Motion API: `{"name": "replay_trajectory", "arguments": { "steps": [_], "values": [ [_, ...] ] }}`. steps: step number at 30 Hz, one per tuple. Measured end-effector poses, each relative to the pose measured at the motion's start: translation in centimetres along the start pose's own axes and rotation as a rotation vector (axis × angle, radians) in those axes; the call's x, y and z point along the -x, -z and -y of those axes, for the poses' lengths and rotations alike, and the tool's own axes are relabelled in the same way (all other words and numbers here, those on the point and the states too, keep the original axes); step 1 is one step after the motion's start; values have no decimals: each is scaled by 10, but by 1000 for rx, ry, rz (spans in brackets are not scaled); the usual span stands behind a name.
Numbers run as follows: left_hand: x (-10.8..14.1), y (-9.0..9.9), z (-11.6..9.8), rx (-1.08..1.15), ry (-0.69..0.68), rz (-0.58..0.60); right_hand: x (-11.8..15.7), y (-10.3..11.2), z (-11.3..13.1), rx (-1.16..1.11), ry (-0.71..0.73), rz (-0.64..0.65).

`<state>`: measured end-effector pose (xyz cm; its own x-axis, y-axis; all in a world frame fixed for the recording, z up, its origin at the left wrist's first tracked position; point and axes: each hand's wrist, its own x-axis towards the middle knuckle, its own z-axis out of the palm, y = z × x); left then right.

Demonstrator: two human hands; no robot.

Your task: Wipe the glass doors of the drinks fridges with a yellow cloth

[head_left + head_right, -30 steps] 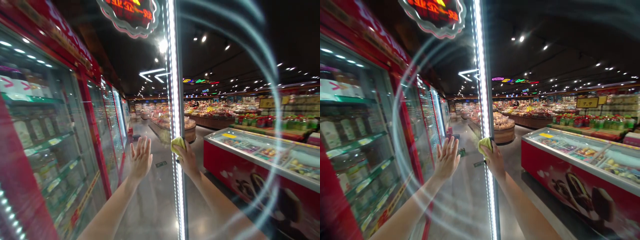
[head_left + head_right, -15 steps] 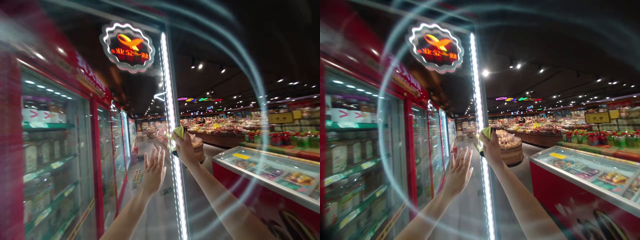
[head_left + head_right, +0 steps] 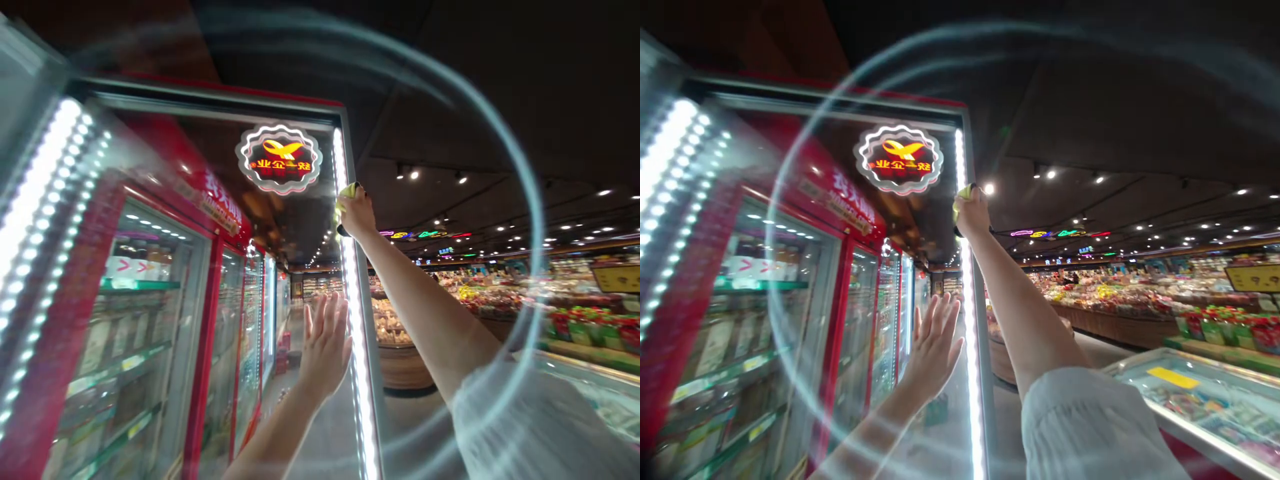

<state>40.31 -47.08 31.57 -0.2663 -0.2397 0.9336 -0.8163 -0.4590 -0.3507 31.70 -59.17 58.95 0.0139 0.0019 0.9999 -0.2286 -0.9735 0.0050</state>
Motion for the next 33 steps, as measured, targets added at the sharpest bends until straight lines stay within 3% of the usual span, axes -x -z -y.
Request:
{"name": "replay_trajectory", "arguments": {
  "steps": [3, 7, 15, 23, 25, 28, 33],
  "values": [
    [1, 1, 3, 14, 26, 3, -1, -5, -9, -82, -27, -32],
    [13, 1, 5, 61, 49, 48, 52, -16, -25, -174, -11, -95],
    [36, 4, 0, 139, 72, 124, 211, -11, -27, -275, -41, -102],
    [73, 3, -13, 142, 110, 223, 425, -3, -16, -333, -209, 34],
    [81, 3, -20, 145, 99, 247, 459, -3, -17, -397, -235, 54],
    [88, 3, -33, 136, 61, 281, 450, -4, -23, -513, -273, 77],
    [93, 5, -51, 130, 52, 295, 340, -15, -43, -866, -338, 55]
  ]
}}
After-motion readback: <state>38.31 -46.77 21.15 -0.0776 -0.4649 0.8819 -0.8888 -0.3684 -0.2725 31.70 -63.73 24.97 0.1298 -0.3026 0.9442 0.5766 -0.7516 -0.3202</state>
